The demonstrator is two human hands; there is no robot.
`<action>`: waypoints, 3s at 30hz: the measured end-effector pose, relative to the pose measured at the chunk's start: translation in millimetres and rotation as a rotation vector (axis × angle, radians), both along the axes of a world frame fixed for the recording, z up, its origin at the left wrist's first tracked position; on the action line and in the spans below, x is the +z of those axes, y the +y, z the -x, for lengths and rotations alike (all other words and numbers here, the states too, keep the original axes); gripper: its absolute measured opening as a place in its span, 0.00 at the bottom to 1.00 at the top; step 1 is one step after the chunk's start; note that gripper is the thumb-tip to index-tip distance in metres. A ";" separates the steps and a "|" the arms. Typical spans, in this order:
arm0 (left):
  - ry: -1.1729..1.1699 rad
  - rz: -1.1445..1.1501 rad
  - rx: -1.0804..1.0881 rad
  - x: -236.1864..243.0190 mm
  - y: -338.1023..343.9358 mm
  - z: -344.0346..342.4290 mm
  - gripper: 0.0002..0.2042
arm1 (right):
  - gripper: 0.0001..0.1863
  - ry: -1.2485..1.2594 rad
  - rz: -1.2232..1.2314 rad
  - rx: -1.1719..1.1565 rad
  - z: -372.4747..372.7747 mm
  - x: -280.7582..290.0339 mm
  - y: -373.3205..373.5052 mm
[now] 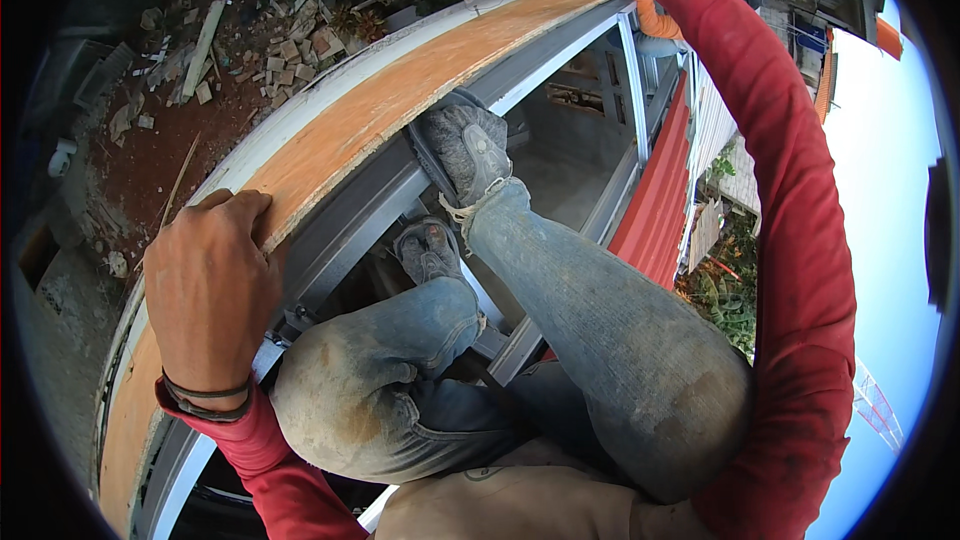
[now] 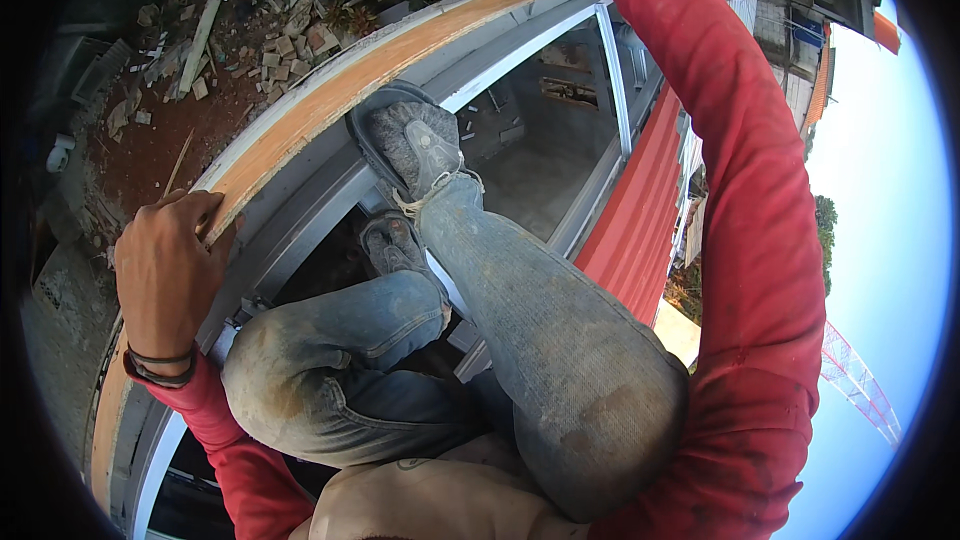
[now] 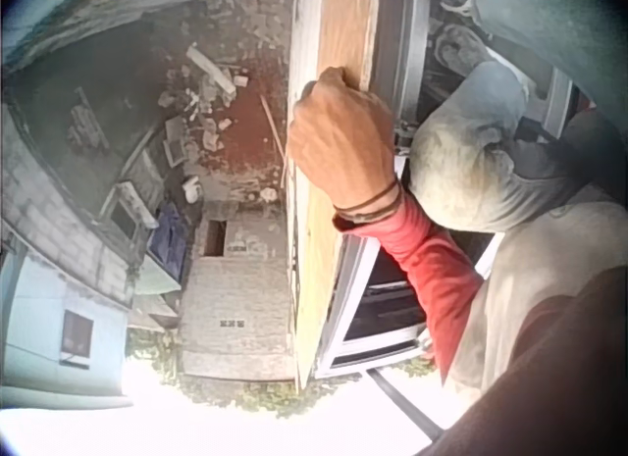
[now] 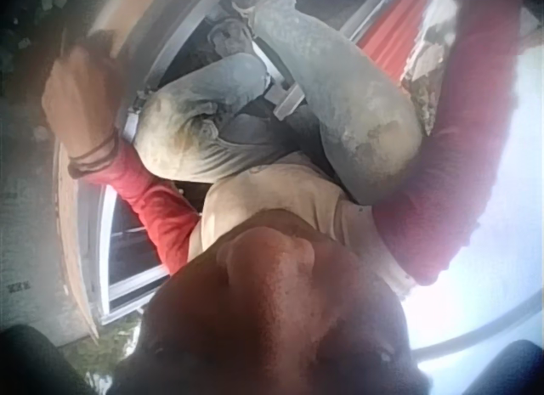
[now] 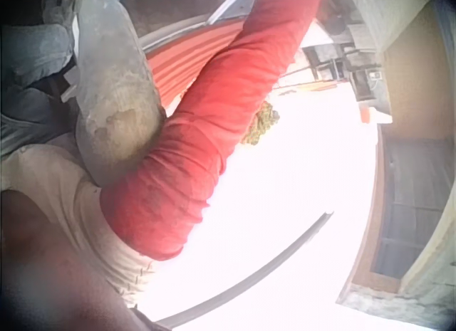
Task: The person hammers nails into a wooden plank to secure it to a metal frame on a rooftop. They repeatedly position the plank, drive nails with a hammer, and adjust the plank's placement along the frame.
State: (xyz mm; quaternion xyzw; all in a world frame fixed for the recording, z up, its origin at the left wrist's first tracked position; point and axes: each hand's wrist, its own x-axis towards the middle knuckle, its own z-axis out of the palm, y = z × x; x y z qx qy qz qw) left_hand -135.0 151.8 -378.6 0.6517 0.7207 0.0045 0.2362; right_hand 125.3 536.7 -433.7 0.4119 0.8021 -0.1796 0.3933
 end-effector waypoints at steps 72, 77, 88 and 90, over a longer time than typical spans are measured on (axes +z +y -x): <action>0.032 0.012 -0.014 -3.8 -2.7 3.3 0.11 | 0.16 0.066 0.092 -0.020 -38.4 -32.3 15.9; 0.007 -0.024 -0.060 -4.0 0.1 3.7 0.13 | 0.19 0.093 0.039 0.239 -76.5 -40.6 31.9; -0.103 -0.443 0.145 32.3 -21.5 13.0 0.28 | 0.22 0.866 -0.412 -0.475 -116.4 73.3 -128.1; -0.250 -0.587 0.319 45.8 -39.8 22.9 0.22 | 0.17 1.046 -0.316 -0.686 -133.6 73.4 -177.2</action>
